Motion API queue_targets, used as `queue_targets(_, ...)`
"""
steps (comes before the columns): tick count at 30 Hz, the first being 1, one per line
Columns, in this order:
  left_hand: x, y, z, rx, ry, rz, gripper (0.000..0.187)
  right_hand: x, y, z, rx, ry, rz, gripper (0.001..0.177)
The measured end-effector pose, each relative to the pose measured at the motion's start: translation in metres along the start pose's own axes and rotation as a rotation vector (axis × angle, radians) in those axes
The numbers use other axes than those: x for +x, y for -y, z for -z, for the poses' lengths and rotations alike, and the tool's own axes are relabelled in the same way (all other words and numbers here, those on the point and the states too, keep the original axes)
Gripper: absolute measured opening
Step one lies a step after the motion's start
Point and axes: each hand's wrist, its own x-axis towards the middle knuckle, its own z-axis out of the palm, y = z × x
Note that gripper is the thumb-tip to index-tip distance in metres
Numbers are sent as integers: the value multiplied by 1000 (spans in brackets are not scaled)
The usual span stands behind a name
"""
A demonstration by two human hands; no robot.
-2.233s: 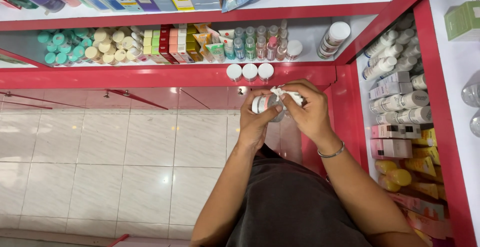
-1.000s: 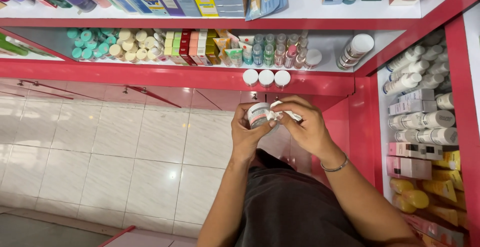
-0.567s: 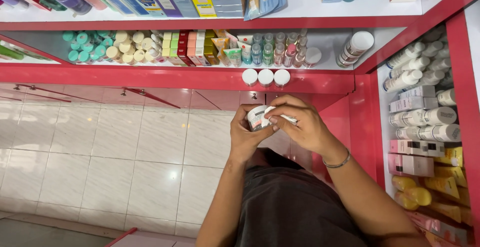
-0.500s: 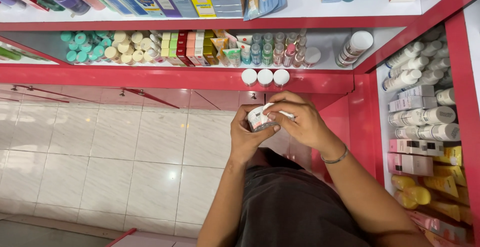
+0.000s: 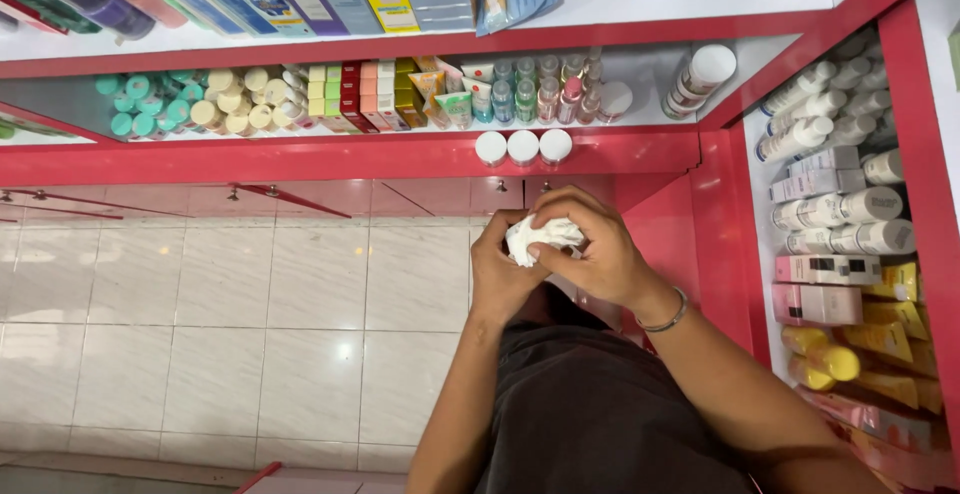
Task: Opening and closing cosmetic jars to inspect the contents on a store shelf
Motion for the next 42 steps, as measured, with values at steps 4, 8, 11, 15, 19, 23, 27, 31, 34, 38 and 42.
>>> queue_targets(4,-2,-3,-2,36,-5,13,45,-4,-3,0,1,-55,-49,25)
queue_targets(8,-4,-15,-2,6,-34,54,42,-4,9,3,-141,-86,-40,18)
queue_targets(11,0,-9,-1,21,-33,9,44,-9,12,5,-222,-67,-38,16)
queue_targets(15,-5,3,2,55,-19,-67,48,-20,20,-1,-290,-28,-11,13)
queue_targets(19,-5,4,0,111,6,-102,46,-23,-12,-6,-331,-32,8,14)
queue_targets(23,-1,2,12,86,4,-84,46,-19,-25,-14,-390,-117,-50,11)
queue_targets(27,18,2,34,63,7,-111,50,-7,-13,-31,-367,-121,-28,10)
queue_targets(31,26,4,52,24,32,-113,46,20,-14,-53,-330,-143,7,9)
queue_targets(34,29,14,70,-158,27,-75,57,38,-13,-66,-260,-201,-21,10)
queue_targets(38,33,18,94,-350,-11,-20,60,32,-2,-91,-219,-276,-16,9)
queue_targets(42,38,18,104,-395,32,39,56,36,3,-106,-252,-331,-7,9)
